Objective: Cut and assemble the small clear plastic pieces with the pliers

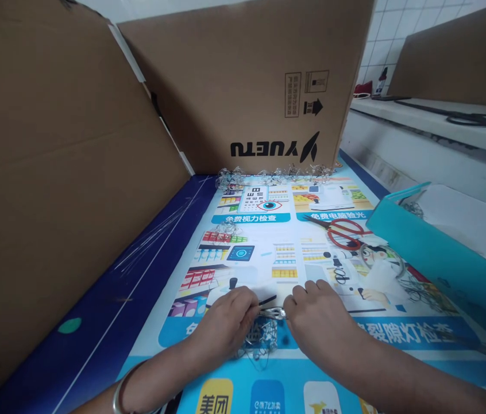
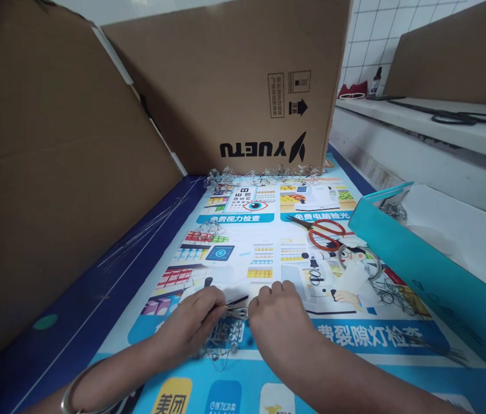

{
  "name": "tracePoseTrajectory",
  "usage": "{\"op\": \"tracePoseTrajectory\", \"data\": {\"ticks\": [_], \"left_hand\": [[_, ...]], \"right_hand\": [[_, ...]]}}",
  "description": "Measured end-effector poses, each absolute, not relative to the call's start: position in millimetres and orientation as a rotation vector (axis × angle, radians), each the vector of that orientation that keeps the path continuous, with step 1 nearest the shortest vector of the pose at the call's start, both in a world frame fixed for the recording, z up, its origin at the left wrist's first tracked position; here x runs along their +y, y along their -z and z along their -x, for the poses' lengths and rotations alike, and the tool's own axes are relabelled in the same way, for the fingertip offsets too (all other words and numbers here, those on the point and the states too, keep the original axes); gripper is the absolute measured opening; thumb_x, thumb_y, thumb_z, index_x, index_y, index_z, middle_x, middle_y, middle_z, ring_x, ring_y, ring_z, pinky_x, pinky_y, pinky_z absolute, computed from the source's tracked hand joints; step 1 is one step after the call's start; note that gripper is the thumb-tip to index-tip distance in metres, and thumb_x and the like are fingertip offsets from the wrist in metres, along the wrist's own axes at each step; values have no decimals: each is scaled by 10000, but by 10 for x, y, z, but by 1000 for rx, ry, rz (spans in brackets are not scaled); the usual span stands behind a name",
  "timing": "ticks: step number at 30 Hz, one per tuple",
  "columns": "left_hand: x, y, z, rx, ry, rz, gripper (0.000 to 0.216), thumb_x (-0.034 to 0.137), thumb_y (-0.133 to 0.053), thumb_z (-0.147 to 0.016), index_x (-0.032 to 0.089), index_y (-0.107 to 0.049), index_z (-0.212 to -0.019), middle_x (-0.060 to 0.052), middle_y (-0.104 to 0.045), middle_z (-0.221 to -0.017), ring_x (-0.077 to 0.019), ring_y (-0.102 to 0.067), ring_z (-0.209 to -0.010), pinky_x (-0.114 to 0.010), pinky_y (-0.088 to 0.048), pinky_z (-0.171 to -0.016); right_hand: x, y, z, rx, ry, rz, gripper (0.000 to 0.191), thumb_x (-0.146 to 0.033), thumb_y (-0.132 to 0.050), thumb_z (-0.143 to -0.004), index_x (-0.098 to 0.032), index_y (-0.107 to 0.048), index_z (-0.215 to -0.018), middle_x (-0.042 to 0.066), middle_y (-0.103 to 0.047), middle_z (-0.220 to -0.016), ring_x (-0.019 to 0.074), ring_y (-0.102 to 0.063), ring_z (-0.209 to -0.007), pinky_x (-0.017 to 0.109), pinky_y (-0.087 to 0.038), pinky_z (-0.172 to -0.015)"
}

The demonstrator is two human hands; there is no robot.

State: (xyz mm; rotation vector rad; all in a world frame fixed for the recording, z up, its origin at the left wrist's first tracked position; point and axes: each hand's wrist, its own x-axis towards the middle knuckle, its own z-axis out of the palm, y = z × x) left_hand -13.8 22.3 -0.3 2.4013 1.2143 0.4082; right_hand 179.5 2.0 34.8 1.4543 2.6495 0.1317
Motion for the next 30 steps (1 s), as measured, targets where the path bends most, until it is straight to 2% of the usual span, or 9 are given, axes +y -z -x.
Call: {"op": "tracePoseTrajectory", "data": {"ticks": [5,12,20,30], "left_hand": [[213,49,141,1246,-419,-2443,155,195,-337,-884,168,-446,-776,-26,-518,-736,-154,-478,-669,-282,-391,-610],[205,66,161,1211,-466,-2515,170,220,-334,-891,169,-449,-777,-28,-525,-730,-154,-484,-660,-284,-400,-602],[189,115,181,1131,-592,-2639,153,193,-353,-883,169,-462,-779,-28,-536,-720,-154,-489,-663,-288,-411,-605],[176,97,186,1103,-582,-2612,140,176,-345,-887,168,-442,-786,-31,-517,-732,-154,-475,-669,-283,-407,-596]], "right_hand": [[49,-340,-1787,2674,-171,-1399,66,-91,-581,-707,-141,-576,-750,67,-568,-697,196,-499,-666,311,-292,-580],[64,-355,-1785,2712,-198,-1340,79,-74,-568,-711,-141,-576,-753,64,-559,-693,218,-507,-655,333,-306,-563],[15,-442,-1739,2665,-247,-1326,95,-65,-556,-696,-138,-574,-753,70,-541,-674,214,-497,-637,329,-302,-539],[10,-463,-1748,2680,-245,-1305,103,-52,-556,-690,-147,-552,-731,59,-538,-658,196,-495,-610,312,-283,-529]]}}
